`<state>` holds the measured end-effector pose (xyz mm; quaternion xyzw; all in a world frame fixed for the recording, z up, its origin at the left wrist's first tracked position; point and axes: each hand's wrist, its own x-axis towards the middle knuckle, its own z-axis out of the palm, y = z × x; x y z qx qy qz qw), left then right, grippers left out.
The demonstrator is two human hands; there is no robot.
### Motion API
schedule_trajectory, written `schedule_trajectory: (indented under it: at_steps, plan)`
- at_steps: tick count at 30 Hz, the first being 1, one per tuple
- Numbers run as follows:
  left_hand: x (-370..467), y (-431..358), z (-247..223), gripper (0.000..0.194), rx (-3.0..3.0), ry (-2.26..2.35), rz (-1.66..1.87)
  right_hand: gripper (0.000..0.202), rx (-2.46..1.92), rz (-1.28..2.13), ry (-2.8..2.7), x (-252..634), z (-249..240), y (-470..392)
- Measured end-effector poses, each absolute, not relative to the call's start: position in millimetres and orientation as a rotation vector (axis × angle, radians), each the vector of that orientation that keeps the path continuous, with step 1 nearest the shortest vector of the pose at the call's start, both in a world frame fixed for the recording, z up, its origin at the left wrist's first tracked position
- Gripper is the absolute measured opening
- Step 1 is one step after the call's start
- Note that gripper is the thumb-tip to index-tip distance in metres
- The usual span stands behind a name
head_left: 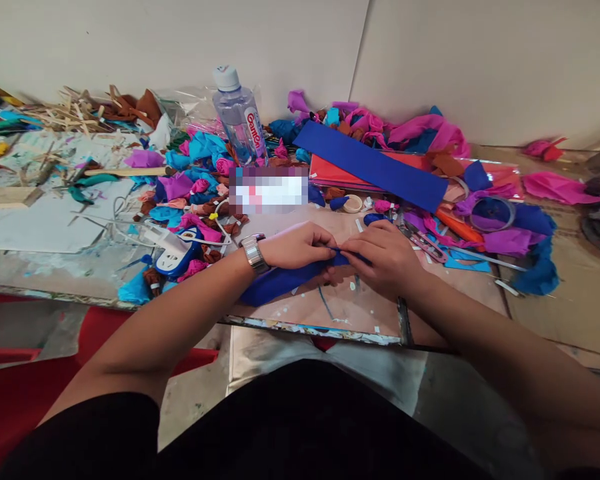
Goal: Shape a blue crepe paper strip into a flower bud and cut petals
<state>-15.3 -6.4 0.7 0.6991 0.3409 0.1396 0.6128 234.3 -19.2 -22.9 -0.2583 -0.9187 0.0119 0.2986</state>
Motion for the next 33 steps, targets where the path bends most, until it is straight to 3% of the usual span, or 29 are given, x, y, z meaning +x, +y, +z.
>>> schedule_trajectory:
  at_steps: [8,28,33]
  plan:
    - [-15.7,-3.5,0.9,0.039,1.665,0.827,0.369,0.016,-0.639,-0.020,-2.472,235.3,-20.5,-20.6]
    - [-15.8,-4.1,0.6,0.044,1.859,0.886,0.360,0.013,-0.663,-0.001,-2.407,230.1,-21.5,-20.2]
    - [-14.6,-3.4,-1.0,0.036,1.847,0.865,0.433,0.010,-0.679,-0.025,-2.408,229.8,-21.7,-19.3]
